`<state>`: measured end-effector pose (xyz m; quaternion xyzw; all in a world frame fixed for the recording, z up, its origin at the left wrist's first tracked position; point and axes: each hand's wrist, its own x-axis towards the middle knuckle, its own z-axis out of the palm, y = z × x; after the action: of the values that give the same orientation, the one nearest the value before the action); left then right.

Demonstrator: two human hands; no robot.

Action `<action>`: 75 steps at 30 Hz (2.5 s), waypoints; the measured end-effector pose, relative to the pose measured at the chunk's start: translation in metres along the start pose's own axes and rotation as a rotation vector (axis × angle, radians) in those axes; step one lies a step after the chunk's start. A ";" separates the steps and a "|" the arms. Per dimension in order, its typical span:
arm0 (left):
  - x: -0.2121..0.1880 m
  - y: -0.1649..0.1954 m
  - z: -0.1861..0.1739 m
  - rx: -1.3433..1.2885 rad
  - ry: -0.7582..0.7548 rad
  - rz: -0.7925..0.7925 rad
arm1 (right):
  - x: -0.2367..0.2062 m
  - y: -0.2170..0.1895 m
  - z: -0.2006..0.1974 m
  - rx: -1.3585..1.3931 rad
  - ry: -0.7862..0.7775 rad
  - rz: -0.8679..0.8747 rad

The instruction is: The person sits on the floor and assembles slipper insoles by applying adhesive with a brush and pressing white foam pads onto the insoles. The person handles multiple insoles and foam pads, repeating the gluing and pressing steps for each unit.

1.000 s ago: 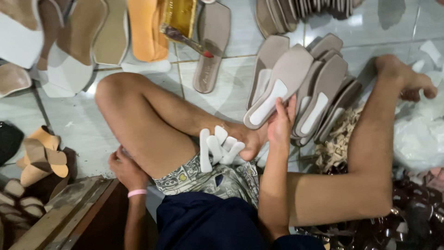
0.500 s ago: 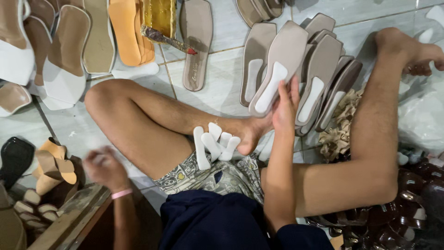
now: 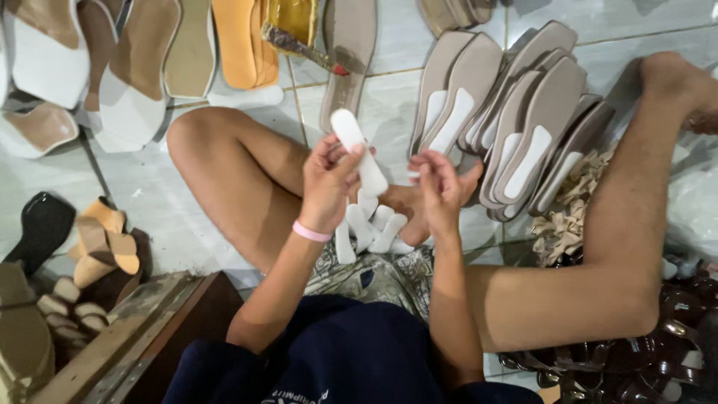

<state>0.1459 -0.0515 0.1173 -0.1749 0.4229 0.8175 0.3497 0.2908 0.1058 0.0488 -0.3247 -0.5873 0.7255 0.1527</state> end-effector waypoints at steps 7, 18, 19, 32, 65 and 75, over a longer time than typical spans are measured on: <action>0.009 -0.021 -0.010 -0.059 -0.051 -0.032 | -0.007 0.005 0.005 0.145 -0.107 0.209; -0.004 -0.016 -0.015 1.087 -0.623 0.413 | -0.025 0.023 -0.010 0.406 -0.178 0.494; -0.002 -0.016 -0.016 1.116 -0.665 0.269 | -0.025 0.026 -0.010 0.361 -0.113 0.510; 0.094 0.001 -0.051 1.628 -0.032 0.646 | -0.008 -0.006 -0.059 0.248 0.324 0.116; -0.015 -0.023 -0.026 1.052 -0.468 0.380 | 0.016 -0.044 -0.034 -0.395 -0.048 -0.018; -0.023 -0.035 -0.040 0.900 -0.815 0.223 | 0.036 -0.005 -0.099 0.095 -0.716 0.264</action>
<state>0.1864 -0.0800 0.0874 0.3616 0.5744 0.5915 0.4352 0.3273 0.2031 0.0329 -0.1162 -0.5223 0.8328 -0.1418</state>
